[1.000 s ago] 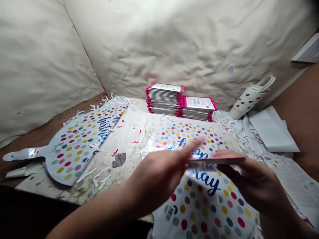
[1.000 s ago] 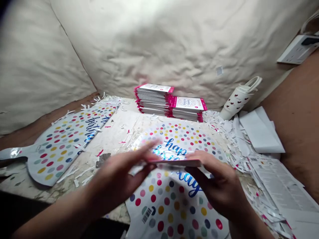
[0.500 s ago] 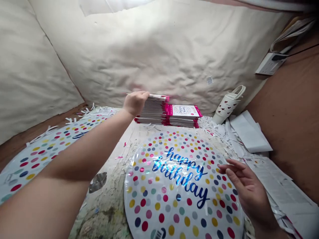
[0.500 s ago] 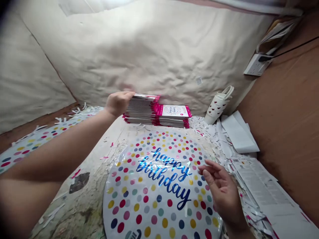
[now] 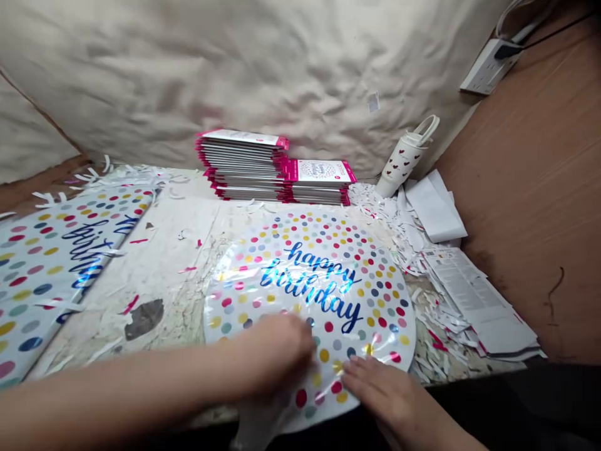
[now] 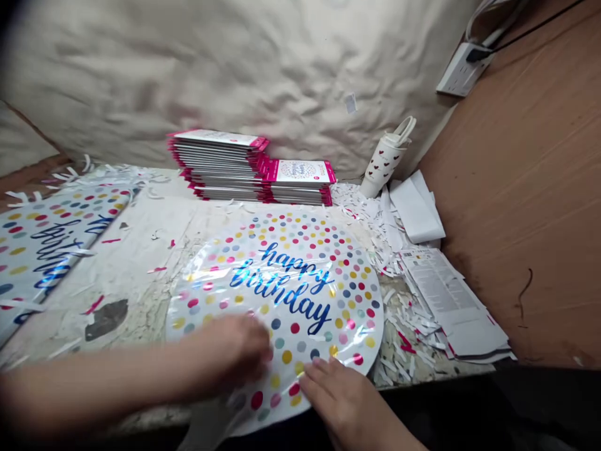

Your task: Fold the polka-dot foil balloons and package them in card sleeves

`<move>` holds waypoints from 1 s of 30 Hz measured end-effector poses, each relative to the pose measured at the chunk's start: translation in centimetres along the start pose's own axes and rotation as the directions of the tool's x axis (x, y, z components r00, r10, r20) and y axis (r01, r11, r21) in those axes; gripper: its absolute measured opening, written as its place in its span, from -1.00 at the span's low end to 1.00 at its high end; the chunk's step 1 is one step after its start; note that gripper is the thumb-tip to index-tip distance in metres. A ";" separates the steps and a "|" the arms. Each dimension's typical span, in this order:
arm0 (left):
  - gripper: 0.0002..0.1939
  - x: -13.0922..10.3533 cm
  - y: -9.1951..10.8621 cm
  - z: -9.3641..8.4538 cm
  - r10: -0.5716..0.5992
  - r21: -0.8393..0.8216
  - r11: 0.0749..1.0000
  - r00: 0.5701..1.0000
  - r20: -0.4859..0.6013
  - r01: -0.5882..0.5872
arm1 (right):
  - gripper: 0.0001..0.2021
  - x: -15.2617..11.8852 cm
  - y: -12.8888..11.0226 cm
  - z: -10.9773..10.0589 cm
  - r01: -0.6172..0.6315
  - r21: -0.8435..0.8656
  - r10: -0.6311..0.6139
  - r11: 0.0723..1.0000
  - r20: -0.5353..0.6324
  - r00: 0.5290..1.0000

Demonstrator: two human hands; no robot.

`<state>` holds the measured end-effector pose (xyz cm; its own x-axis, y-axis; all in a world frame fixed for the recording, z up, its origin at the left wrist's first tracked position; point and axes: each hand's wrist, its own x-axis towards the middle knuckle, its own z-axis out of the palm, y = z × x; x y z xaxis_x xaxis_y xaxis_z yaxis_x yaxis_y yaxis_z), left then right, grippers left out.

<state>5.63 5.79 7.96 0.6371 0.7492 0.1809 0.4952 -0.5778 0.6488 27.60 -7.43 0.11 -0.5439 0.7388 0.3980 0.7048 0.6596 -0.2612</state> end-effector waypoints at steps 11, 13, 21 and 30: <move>-0.93 -4.6 -1.1 3.7 -0.227 -0.233 0.874 0.782 0.581 0.427 | -0.69 2.0 1.3 -2.7 -0.292 0.373 0.183 0.881 0.302 0.936; -0.86 -3.5 -1.8 3.5 -0.233 -0.317 0.750 0.680 0.695 0.581 | -0.77 2.7 1.8 -3.6 -0.373 0.414 0.179 0.831 0.435 0.882; -0.63 -2.0 -1.9 4.1 -0.298 -0.352 0.552 0.573 0.764 0.756 | -0.75 7.4 0.1 -4.3 -0.540 0.359 0.259 0.761 0.596 0.760; -0.69 -5.3 -0.3 0.7 -0.196 0.202 0.973 0.876 0.441 0.115 | -0.91 7.1 -0.4 -1.2 -0.537 0.502 0.417 0.678 0.338 0.843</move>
<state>2.56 1.76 6.28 0.7218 0.6262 -0.2947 0.6745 -0.5409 0.5026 24.04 -2.56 4.12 -0.3185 0.9453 -0.0707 0.5412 0.1201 -0.8323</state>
